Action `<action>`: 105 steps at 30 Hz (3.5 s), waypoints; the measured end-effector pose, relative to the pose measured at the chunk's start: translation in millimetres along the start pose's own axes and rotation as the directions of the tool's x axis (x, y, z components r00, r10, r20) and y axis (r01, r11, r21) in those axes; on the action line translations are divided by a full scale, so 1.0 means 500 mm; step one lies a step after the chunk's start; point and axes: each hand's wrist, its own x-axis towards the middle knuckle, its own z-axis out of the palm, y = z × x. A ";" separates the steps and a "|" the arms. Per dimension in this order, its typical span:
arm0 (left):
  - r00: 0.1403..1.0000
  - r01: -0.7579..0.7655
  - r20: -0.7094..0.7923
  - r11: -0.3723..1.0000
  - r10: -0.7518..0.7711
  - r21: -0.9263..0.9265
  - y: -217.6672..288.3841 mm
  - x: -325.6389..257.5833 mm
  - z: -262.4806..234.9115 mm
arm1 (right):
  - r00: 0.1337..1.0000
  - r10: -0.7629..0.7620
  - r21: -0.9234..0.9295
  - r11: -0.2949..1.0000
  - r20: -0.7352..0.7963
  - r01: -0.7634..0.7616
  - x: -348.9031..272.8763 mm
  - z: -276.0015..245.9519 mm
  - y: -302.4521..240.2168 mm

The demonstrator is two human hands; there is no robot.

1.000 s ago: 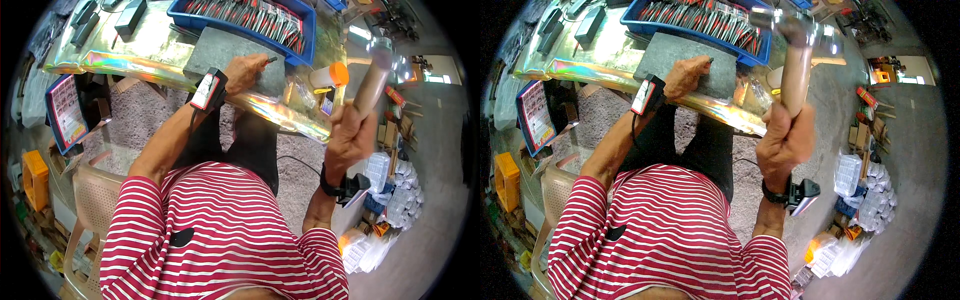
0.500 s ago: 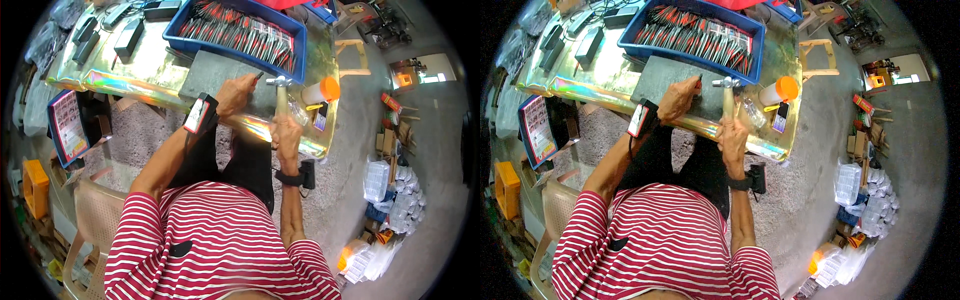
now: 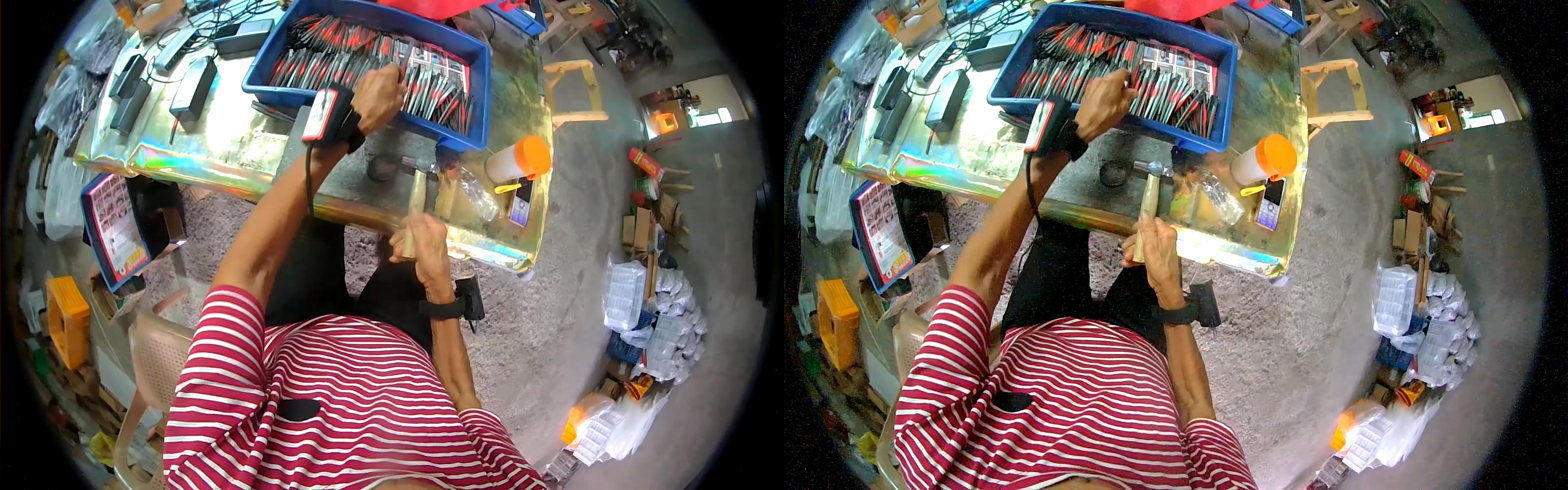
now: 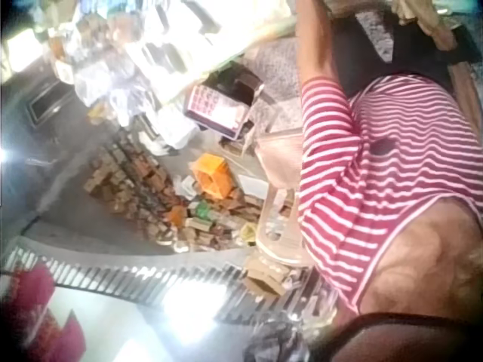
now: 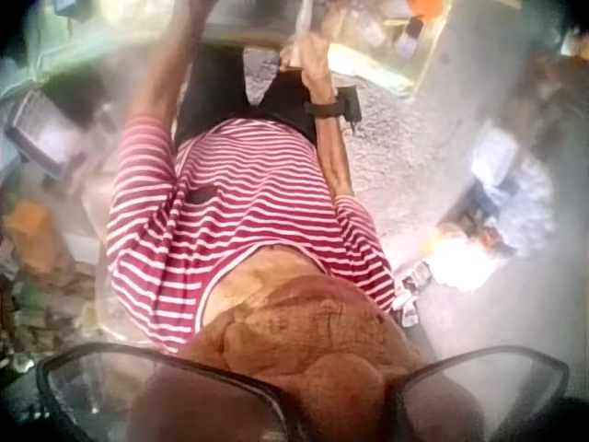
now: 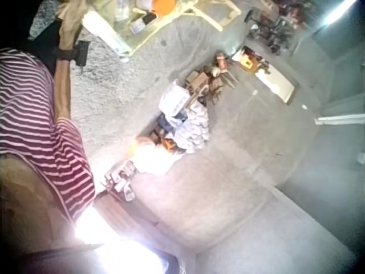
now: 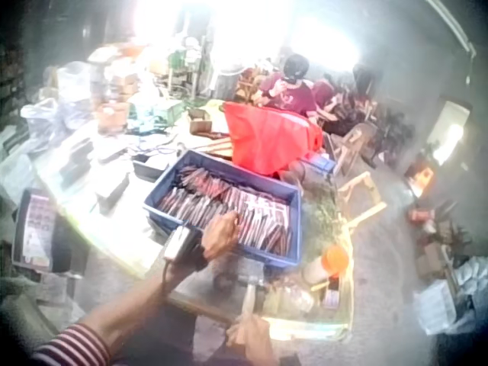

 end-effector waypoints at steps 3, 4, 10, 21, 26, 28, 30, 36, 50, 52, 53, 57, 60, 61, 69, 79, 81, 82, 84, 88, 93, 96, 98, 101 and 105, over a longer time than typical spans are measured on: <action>0.995 0.028 0.095 0.996 -0.036 0.082 -0.025 0.025 0.021 | 0.999 0.012 -0.068 0.998 0.030 -0.010 0.002 0.002 0.005; 0.988 0.071 0.126 0.988 -0.088 0.136 -0.042 0.033 0.039 | 0.999 0.016 -0.127 0.992 0.042 -0.010 0.003 0.000 0.003; 0.999 -0.047 0.021 0.987 0.044 0.157 -0.005 0.009 0.064 | 0.997 0.055 -0.198 0.979 0.047 -0.045 0.006 -0.014 0.002; 0.853 0.167 -0.440 0.946 -0.280 -0.278 -0.060 -0.089 -0.080 | 0.998 -0.007 -0.300 0.954 0.058 0.024 0.016 -0.025 0.013; 0.848 0.403 -0.342 0.912 -0.405 -0.081 -0.166 -0.191 -0.173 | 1.000 0.005 -0.309 0.951 0.020 0.002 0.009 -0.024 0.002; 0.886 0.436 -0.205 0.898 -0.417 0.056 -0.202 -0.209 -0.170 | 1.000 0.017 -0.350 0.937 0.016 -0.010 0.016 -0.037 0.009; 0.908 0.405 -0.162 0.909 -0.387 0.101 -0.226 -0.206 -0.163 | 0.999 -0.049 -0.388 0.920 -0.007 0.042 0.027 -0.054 0.030; 0.939 0.332 -0.001 0.908 -0.343 0.256 -0.248 -0.205 -0.145 | 0.994 -0.072 -0.247 0.968 -0.080 0.050 -0.005 -0.046 -0.013; 0.917 0.366 0.106 0.916 -0.385 0.163 -0.268 -0.206 -0.238 | 0.856 -0.380 -0.506 0.846 -0.351 0.168 0.105 -0.145 -0.003; 0.876 0.481 -0.132 0.820 -0.464 0.311 -0.285 -0.214 -0.181 | 0.846 -0.412 -0.510 0.836 -0.339 0.203 0.142 -0.164 0.030; 0.875 0.483 -0.137 0.818 -0.464 0.313 -0.307 -0.222 -0.169 | 0.838 -0.443 -0.513 0.824 -0.319 0.240 0.157 -0.163 0.039; 0.875 0.407 -0.327 0.908 -0.357 0.097 -0.316 -0.248 -0.170 | 0.785 -0.545 -0.700 0.682 -0.295 0.211 0.204 -0.197 0.079; 0.759 0.572 -0.063 0.710 -0.648 -0.409 -0.230 -0.249 -0.187 | 0.784 -0.525 -0.701 0.693 -0.333 0.166 0.209 -0.193 0.075; 0.739 0.596 -0.026 0.672 -0.673 -0.440 -0.236 -0.253 -0.190 | 0.786 -0.524 -0.703 0.691 -0.327 0.169 0.211 -0.186 0.071; 0.728 0.542 -0.010 0.585 -0.685 -0.604 -0.242 -0.268 -0.182 | 0.750 -0.579 -0.872 0.490 -0.321 0.005 0.219 -0.173 0.052; 0.721 0.486 -0.002 0.506 -0.693 -0.713 -0.205 -0.271 -0.200 | 0.704 -0.710 -0.984 0.124 0.004 0.131 0.218 -0.168 0.050; 0.731 0.421 -0.043 0.499 -0.681 -0.757 -0.206 -0.274 -0.203 | 0.724 -0.689 -0.998 0.029 0.025 0.062 0.213 -0.163 0.051; 0.715 0.452 -0.001 0.464 -0.699 -0.762 -0.210 -0.277 -0.206 | 0.725 -0.688 -0.997 0.027 0.030 0.066 0.210 -0.162 0.051; 0.696 0.481 0.037 0.427 -0.717 -0.765 -0.216 -0.284 -0.211 | 0.728 -0.682 -0.994 0.013 0.070 0.108 0.205 -0.162 0.048; 0.664 0.456 0.140 0.249 -0.734 -0.854 -0.210 -0.298 -0.209 | 0.739 -0.672 -0.990 0.067 0.045 0.121 0.204 -0.173 0.050; 0.687 0.433 0.183 0.194 -0.704 -0.880 -0.205 -0.314 -0.211 | 0.748 -0.661 -0.947 0.275 -0.059 0.168 0.201 -0.177 0.046; 0.677 0.425 0.166 0.197 -0.717 -0.883 -0.199 -0.320 -0.211 | 0.755 -0.656 -0.943 0.249 0.002 0.218 0.201 -0.183 0.042; 0.711 0.394 0.167 0.191 -0.683 -0.899 -0.196 -0.323 -0.211 | 0.747 -0.665 -0.955 0.208 0.022 0.213 0.201 -0.181 0.043; 0.748 0.378 0.154 0.224 -0.645 -0.898 -0.176 -0.324 -0.212 | 0.747 -0.664 -0.966 0.171 0.032 0.193 0.206 -0.186 0.046; 0.761 0.365 0.125 0.260 -0.637 -0.894 -0.147 -0.321 -0.217 | 0.773 -0.633 -0.938 0.287 -0.036 0.192 0.208 -0.196 0.044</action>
